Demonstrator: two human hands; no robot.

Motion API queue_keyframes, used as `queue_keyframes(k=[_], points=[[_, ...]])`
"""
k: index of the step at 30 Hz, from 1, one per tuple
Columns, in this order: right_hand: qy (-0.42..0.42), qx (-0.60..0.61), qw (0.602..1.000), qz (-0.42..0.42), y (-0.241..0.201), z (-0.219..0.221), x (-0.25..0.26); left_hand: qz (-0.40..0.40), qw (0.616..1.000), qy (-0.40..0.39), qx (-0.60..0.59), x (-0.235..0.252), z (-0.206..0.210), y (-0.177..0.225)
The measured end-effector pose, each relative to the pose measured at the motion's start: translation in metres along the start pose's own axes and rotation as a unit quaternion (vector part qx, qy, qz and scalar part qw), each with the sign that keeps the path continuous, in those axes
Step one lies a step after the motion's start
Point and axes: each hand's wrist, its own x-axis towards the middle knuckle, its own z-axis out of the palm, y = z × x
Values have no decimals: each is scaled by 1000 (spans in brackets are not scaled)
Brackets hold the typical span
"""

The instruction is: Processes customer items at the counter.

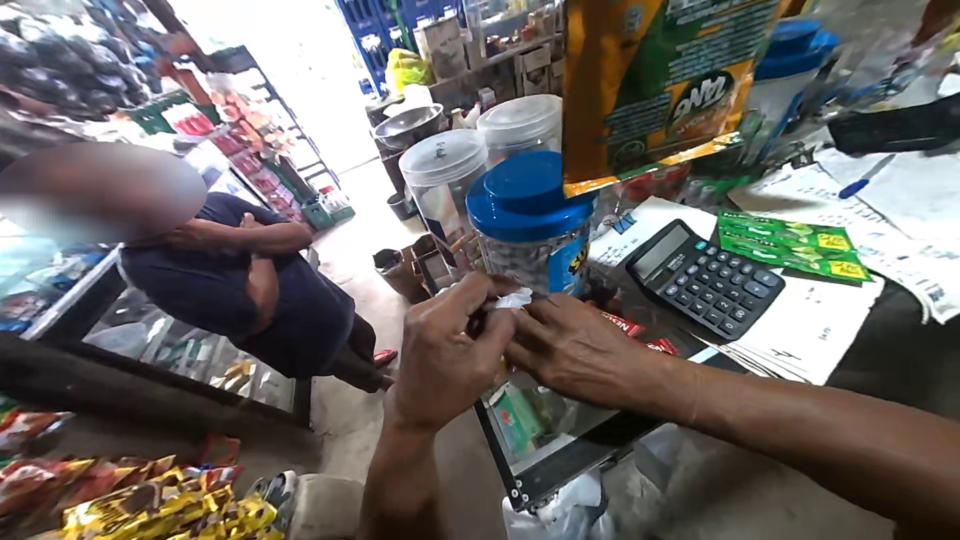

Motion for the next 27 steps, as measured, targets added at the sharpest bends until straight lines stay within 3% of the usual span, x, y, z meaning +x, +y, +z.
queue_keyframes(k=[6, 12, 16, 19, 22, 27], points=[[37, 42, 996, 67, -7, 26, 12, -3, 1000, -2, -11, -7, 1, -7], [-86, 58, 990, 92, -7, 17, 25, 3, 1000, 24, -10, -9, 2, -5], [-23, 131, 986, 100, -2, -17, -2, -26, 998, 49, 10, -11, -2, -11], [1, 130, 976, 175, 22, -58, -43, -43, 998, 51, 15, -20, -4, -12], [-85, 96, 954, 271, 43, -67, -73, -47, 997, 57, 36, -31, -4, -6], [-246, 72, 910, 326, 28, -39, -75, -42, 994, 65, 71, -46, 6, 1]])
